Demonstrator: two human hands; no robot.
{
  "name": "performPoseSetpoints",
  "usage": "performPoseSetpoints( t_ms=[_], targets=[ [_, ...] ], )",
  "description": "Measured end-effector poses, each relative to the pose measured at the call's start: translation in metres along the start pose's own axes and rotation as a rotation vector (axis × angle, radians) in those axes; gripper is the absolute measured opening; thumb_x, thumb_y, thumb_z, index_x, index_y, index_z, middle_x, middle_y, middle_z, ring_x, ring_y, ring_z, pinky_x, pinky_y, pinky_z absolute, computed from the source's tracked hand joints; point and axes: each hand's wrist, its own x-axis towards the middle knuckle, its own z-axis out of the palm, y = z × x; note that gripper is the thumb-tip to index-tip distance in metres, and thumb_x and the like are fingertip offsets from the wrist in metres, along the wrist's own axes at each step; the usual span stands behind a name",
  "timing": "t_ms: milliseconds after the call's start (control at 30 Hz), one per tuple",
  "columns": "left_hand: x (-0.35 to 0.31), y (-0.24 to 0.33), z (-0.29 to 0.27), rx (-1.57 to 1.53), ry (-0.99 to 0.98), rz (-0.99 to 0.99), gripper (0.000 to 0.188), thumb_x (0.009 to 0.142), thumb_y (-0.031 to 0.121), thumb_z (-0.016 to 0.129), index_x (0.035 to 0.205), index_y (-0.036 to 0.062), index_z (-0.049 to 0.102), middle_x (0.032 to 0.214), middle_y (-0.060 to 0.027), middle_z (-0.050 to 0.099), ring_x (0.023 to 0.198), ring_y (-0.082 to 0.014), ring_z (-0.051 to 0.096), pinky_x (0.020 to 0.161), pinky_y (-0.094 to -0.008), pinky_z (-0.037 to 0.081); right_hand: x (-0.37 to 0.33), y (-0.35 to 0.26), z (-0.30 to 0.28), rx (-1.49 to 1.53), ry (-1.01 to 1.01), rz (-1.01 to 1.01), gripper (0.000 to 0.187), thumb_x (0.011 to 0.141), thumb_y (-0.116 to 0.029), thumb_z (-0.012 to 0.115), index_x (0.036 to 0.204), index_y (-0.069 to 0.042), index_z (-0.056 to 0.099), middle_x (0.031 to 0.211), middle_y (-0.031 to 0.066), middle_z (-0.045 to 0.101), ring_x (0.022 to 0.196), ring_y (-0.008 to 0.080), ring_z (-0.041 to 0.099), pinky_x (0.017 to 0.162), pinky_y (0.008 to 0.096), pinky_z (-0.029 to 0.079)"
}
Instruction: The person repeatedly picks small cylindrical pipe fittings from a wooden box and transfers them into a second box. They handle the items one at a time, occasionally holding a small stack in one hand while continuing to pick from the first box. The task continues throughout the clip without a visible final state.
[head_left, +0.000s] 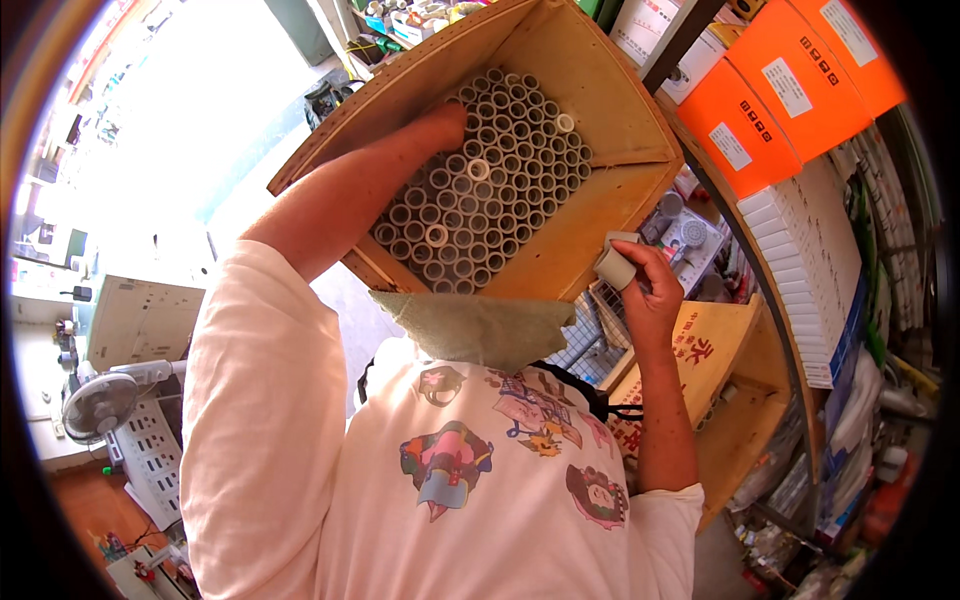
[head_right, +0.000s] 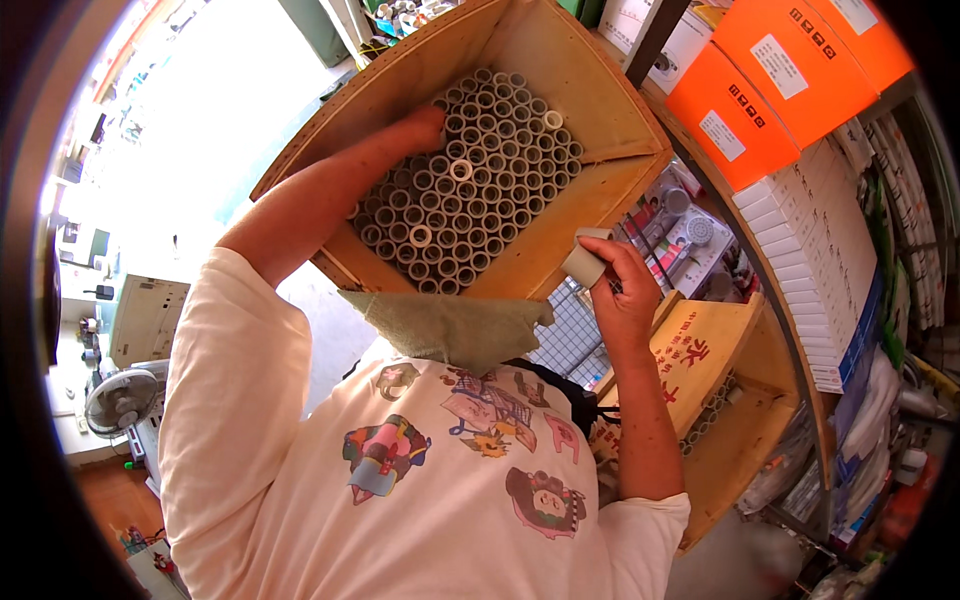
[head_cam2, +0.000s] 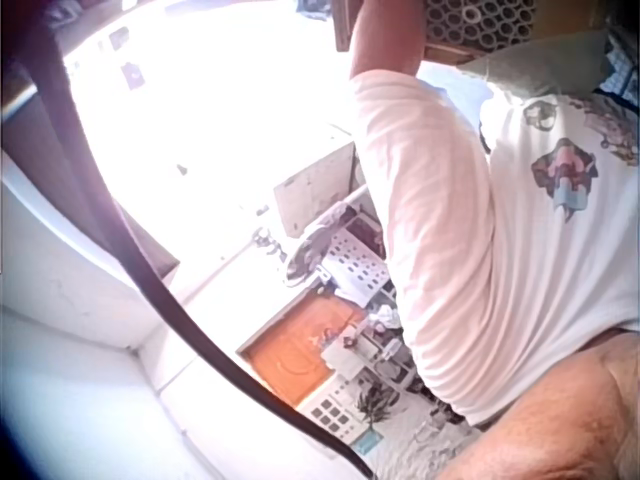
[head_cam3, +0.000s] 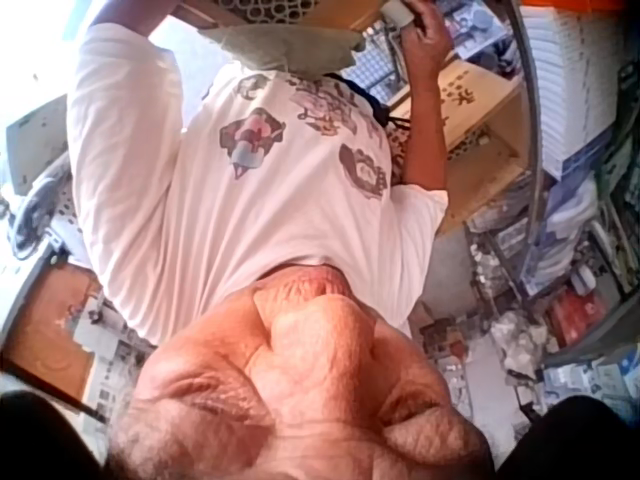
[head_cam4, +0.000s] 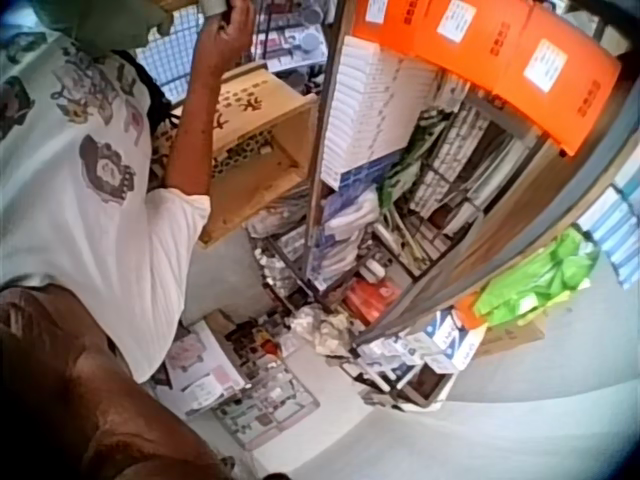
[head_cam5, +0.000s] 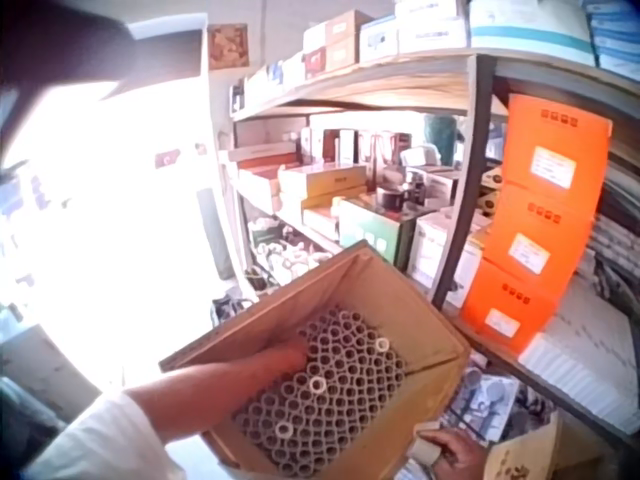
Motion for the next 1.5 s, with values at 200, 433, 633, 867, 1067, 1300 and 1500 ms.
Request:
performPoseSetpoints(
  t_ms=[200, 433, 633, 867, 1067, 1300, 1500],
  targets=[
    [-0.015, 0.014, -0.009, -0.023, 0.018, 0.001, 0.036, 0.075, 0.017, 0.065, 0.108, 0.0025, 0.063, 0.106, -0.0187, 0.064, 0.100, -0.0305, 0.062, 0.085, -0.0352, 0.048, 0.000, 0.003, -0.001, -0.029, 0.002, -0.022, 0.032, 0.076, 0.012, 0.057, 0.102, -0.004, 0.066, 0.100, 0.0065, 0.064, 0.089, 0.0142, 0.062, 0.075, 0.0249, 0.050],
    [0.000, -0.002, 0.009, -0.049, 0.059, 0.024, 0.042, 0.075, 0.018, 0.068, 0.113, 0.0039, 0.060, 0.111, -0.0164, 0.063, 0.105, -0.0290, 0.060, 0.087, -0.0352, 0.048, 0.000, 0.001, -0.002, -0.042, 0.002, -0.041, 0.031, 0.076, 0.011, 0.058, 0.102, -0.004, 0.066, 0.098, 0.0062, 0.065, 0.088, 0.0147, 0.062, 0.074, 0.0252, 0.051],
    [0.021, -0.018, 0.013, 0.093, 0.030, 0.021, 0.049, 0.075, 0.021, 0.069, 0.118, 0.0034, 0.056, 0.112, -0.0163, 0.062, 0.107, -0.0289, 0.059, 0.089, -0.0359, 0.047, 0.001, -0.002, -0.001, -0.073, -0.008, -0.032, 0.033, 0.076, 0.012, 0.057, 0.103, -0.005, 0.066, 0.099, 0.0062, 0.065, 0.088, 0.0153, 0.063, 0.074, 0.0260, 0.051],
    [-0.034, 0.055, -0.028, 0.282, 0.166, 0.322, 0.032, 0.082, 0.016, 0.061, 0.110, 0.0032, 0.060, 0.111, -0.0161, 0.063, 0.103, -0.0299, 0.061, 0.085, -0.0375, 0.049, 0.001, -0.001, -0.006, -0.071, 0.015, -0.023, 0.036, 0.075, 0.013, 0.055, 0.103, -0.006, 0.066, 0.100, 0.0079, 0.064, 0.091, 0.0174, 0.063, 0.077, 0.0274, 0.051],
    [-0.090, 0.111, -0.032, -0.378, -0.253, 0.765, 0.031, 0.086, 0.025, 0.064, 0.108, 0.0034, 0.061, 0.094, -0.0113, 0.066, 0.084, -0.0192, 0.063, 0.074, -0.0322, 0.050, 0.000, -0.003, -0.006, -0.190, -0.059, -0.140, 0.037, 0.070, 0.012, 0.060, 0.102, -0.007, 0.067, 0.103, 0.0111, 0.061, 0.095, 0.0260, 0.063, 0.080, 0.0316, 0.051],
    [-0.118, 0.127, -0.006, -0.456, -0.485, 0.859, 0.032, 0.088, 0.025, 0.064, 0.110, 0.0013, 0.059, 0.087, -0.0068, 0.063, 0.083, -0.0133, 0.058, 0.073, -0.0285, 0.049, -0.004, -0.010, -0.001, -0.248, -0.238, -0.265, 0.041, 0.065, 0.011, 0.063, 0.101, -0.008, 0.067, 0.108, 0.0114, 0.059, 0.097, 0.0288, 0.062, 0.084, 0.0346, 0.052],
    [-0.108, 0.123, -0.004, -0.428, -0.426, 0.860, 0.031, 0.085, 0.024, 0.067, 0.106, 0.0023, 0.060, 0.084, -0.0052, 0.062, 0.080, -0.0109, 0.058, 0.069, -0.0274, 0.049, -0.005, -0.012, 0.000, -0.212, -0.170, -0.247, 0.038, 0.067, 0.012, 0.062, 0.100, -0.007, 0.067, 0.113, 0.0102, 0.060, 0.098, 0.0257, 0.062, 0.085, 0.0327, 0.051]
  ],
)
